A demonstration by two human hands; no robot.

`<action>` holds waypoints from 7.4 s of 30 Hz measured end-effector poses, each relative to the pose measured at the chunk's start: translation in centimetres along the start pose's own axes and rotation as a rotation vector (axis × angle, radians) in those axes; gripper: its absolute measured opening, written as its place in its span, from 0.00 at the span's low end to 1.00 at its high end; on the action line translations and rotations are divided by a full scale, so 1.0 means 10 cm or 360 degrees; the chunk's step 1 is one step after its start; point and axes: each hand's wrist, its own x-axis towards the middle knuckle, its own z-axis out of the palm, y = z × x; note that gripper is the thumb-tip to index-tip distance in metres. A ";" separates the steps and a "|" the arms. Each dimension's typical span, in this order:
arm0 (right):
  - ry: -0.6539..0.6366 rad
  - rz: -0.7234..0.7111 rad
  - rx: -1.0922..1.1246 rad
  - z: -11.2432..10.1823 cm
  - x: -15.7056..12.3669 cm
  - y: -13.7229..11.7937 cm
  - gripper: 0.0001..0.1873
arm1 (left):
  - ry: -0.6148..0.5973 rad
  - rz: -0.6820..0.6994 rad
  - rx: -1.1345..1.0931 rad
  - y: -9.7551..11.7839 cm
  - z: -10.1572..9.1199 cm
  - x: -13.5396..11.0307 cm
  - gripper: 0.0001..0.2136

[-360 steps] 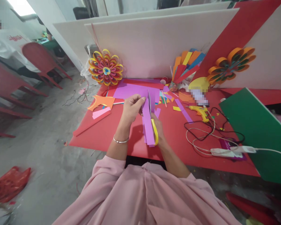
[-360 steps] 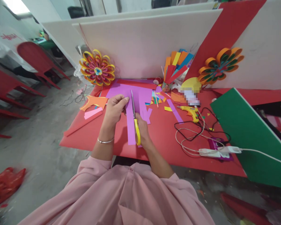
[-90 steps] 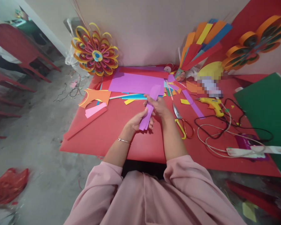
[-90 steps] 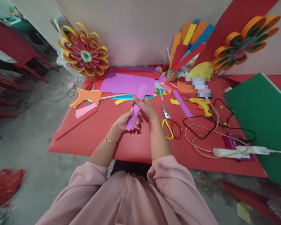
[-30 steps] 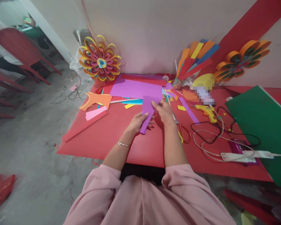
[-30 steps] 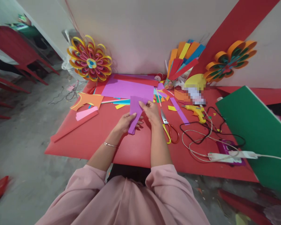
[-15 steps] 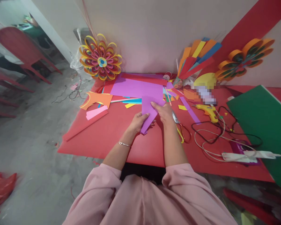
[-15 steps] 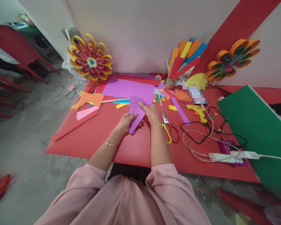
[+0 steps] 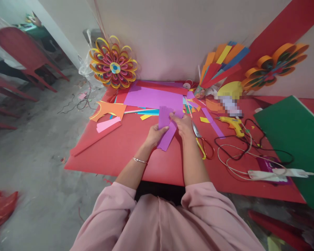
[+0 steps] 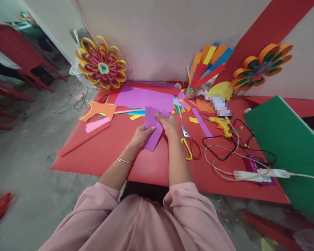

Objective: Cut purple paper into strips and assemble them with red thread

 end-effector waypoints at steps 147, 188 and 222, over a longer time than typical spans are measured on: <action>-0.0117 0.0195 0.0089 0.09 -0.10 0.04 0.28 | 0.0227 0.0240 -0.0260 0.07 0.01 0.01 0.27; -0.0447 -0.0013 0.0401 0.28 -0.49 -0.59 0.30 | -0.0520 0.0015 0.0327 0.28 -0.06 -0.33 0.17; -0.0496 0.0172 -0.2437 0.19 -0.84 -0.39 0.21 | 0.0036 -0.0552 -0.0504 0.29 -0.41 -0.34 0.12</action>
